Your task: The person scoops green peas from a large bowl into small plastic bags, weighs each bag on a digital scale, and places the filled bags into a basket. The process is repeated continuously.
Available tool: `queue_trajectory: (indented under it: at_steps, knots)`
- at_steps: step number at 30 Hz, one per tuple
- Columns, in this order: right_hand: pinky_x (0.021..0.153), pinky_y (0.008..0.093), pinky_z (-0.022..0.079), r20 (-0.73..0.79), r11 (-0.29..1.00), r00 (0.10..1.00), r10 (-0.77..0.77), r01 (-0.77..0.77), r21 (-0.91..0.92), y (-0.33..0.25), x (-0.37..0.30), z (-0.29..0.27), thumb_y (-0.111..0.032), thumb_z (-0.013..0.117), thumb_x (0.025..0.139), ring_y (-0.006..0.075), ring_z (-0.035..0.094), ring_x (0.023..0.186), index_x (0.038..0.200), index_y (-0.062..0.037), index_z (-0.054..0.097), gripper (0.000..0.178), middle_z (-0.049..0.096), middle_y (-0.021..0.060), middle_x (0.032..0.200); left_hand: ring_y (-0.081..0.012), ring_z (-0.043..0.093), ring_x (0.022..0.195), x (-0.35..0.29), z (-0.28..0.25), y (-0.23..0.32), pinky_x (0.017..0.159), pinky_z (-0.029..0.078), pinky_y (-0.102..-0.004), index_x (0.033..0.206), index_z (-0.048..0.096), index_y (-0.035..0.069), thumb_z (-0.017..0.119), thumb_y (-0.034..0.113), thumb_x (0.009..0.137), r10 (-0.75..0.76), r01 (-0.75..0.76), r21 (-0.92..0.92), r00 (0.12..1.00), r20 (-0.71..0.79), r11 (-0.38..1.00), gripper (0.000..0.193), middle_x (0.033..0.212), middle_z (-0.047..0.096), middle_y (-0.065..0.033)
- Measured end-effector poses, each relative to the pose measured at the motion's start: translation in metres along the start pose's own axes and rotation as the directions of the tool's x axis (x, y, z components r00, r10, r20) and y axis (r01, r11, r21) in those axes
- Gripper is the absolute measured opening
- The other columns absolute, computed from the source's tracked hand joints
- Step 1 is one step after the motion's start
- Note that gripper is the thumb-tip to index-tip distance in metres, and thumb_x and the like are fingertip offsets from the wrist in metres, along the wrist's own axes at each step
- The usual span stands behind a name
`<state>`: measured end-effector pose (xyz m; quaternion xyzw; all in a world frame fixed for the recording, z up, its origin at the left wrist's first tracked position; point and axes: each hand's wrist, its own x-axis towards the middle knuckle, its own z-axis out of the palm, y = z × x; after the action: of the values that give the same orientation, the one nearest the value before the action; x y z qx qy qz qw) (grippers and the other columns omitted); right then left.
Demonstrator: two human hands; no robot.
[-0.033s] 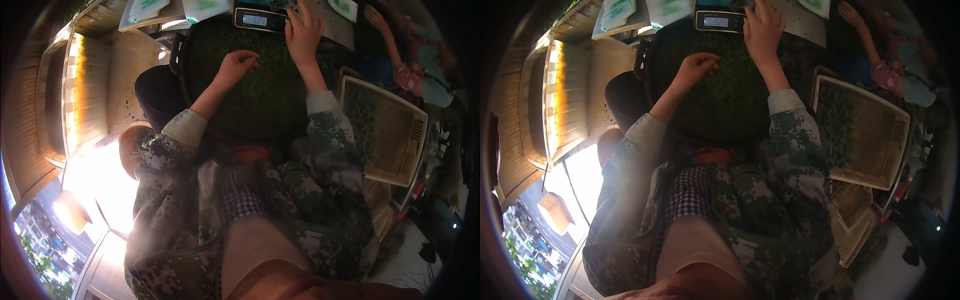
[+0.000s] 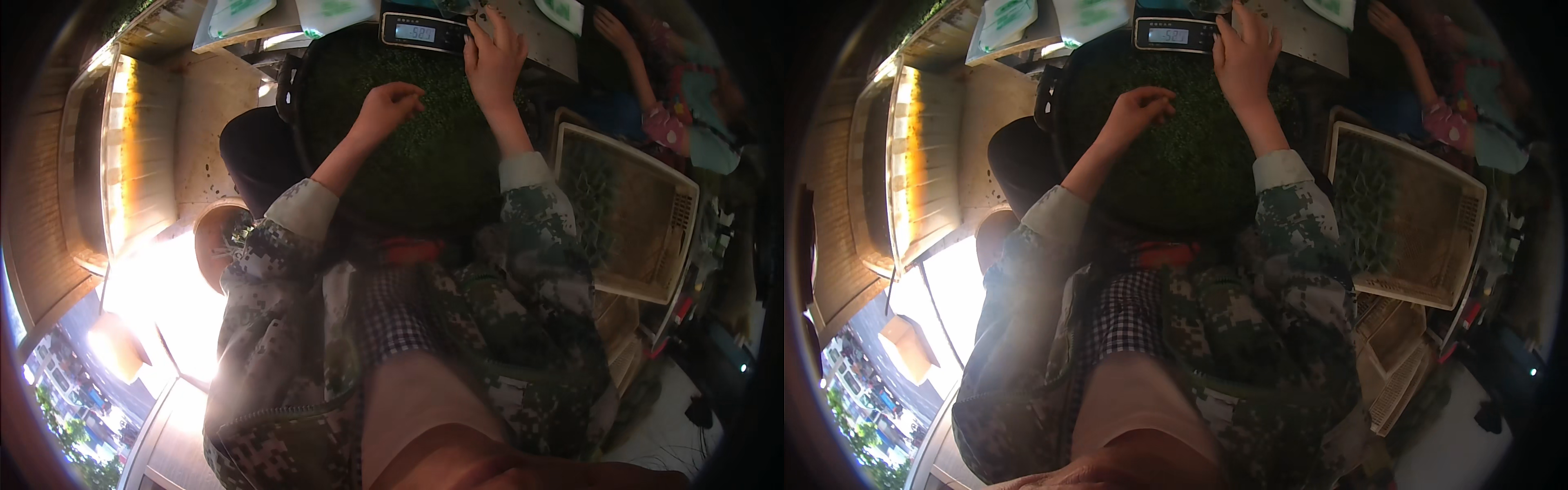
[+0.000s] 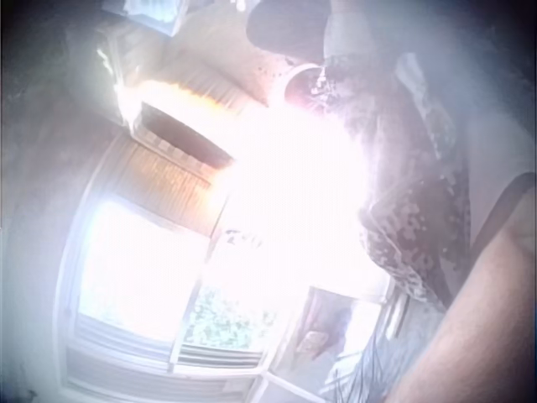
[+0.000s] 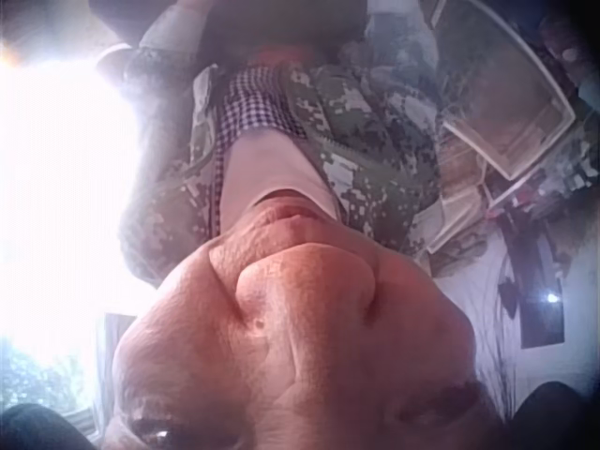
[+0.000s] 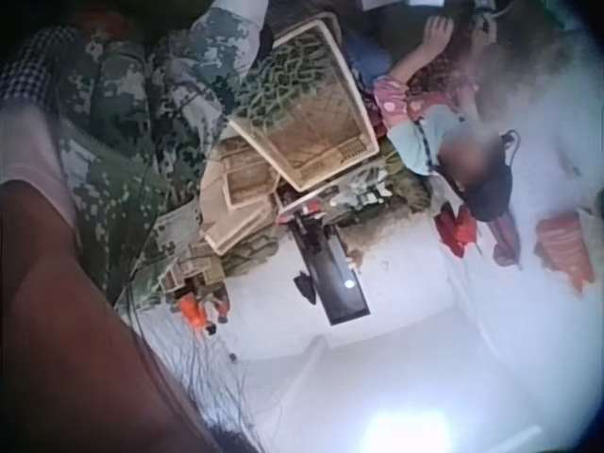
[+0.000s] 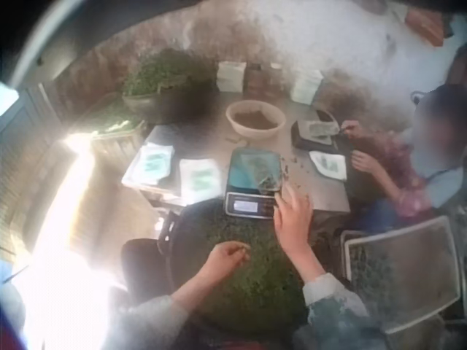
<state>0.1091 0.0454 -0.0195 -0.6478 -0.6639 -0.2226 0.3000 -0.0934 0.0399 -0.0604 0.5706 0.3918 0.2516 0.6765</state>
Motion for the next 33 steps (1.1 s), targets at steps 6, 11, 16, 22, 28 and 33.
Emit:
queue_trajectory:
  at_steps: [6,11,16,22,28,33]
  knots:
    - [0.099,0.0607,0.029,0.041,0.996,0.999,0.015,-0.019,0.086,0.014,-0.031,0.016,-0.023,0.056,0.091,0.0262,0.044,0.114,0.113,-0.0184,0.06,0.023,0.039,0.0062,0.133,-0.0086,0.058,0.073,0.0,0.006,0.002,0.068,0.047,-0.023,0.107,0.063,0.002,0.058,0.01,0.085,-0.012,0.011,0.025,1.0,0.027,1.0,0.023,0.086,0.066,-0.0038]
    - [0.101,0.0605,0.027,0.035,0.989,0.999,0.023,-0.027,0.145,0.016,-0.029,0.018,-0.023,0.055,0.092,0.0253,0.045,0.113,0.111,-0.0192,0.061,0.02,0.04,0.0054,0.132,-0.0082,0.058,0.073,0.003,0.007,0.001,0.068,0.047,-0.0232,0.106,0.064,0.002,0.058,0.009,0.085,-0.012,0.009,0.068,0.999,0.042,0.998,0.023,0.085,0.066,-0.0037]
    - [0.101,0.0605,0.027,0.065,0.99,0.997,0.033,-0.042,0.133,0.016,-0.032,0.017,-0.022,0.056,0.092,0.0248,0.046,0.111,0.109,-0.0191,0.061,0.019,0.04,0.0051,0.133,-0.0083,0.058,0.071,0.001,0.012,0.004,0.066,0.047,-0.0231,0.106,0.064,0.002,0.057,0.01,0.086,-0.015,0.01,0.102,0.999,0.052,0.995,0.022,0.084,0.067,-0.0034]
    - [0.098,0.0544,0.032,0.045,0.994,0.999,0.017,-0.022,0.106,0.015,-0.033,0.018,-0.023,0.059,0.089,0.0237,0.051,0.103,0.106,-0.0196,0.063,0.018,0.043,0.0043,0.131,-0.0151,0.06,0.087,0.001,0.009,0.006,0.077,0.048,-0.0303,0.107,0.065,0.005,0.059,0.009,0.082,-0.127,0.124,0.046,0.989,0.078,0.991,0.026,0.101,0.065,-0.0081]
    - [0.086,0.0488,0.041,-0.064,0.921,0.952,0.301,-0.272,0.28,-0.006,0.035,0.006,-0.018,0.058,0.084,0.0315,0.053,0.1,0.1,-0.0099,0.063,0.018,0.053,0.0105,0.113,-0.0337,0.023,0.136,-0.017,0.007,0.007,0.103,0.029,-0.0522,0.112,0.064,0.014,0.061,0.008,0.07,0.085,-0.246,0.898,0.969,0.231,0.364,0.042,0.144,0.033,-0.0114]
    - [0.07,0.0432,0.047,0.065,0.953,0.996,0.055,-0.072,0.295,0.01,0.103,-0.004,-0.014,0.058,0.08,0.0351,0.058,0.078,0.085,-0.0063,0.06,0.009,0.059,0.0135,0.082,-0.0337,0.036,0.127,-0.004,0.013,0.033,0.102,0.033,-0.0481,0.116,0.059,0.011,0.066,0.014,0.072,0.384,-0.377,0.707,0.909,0.16,0.598,0.045,0.137,0.041,-0.0124]
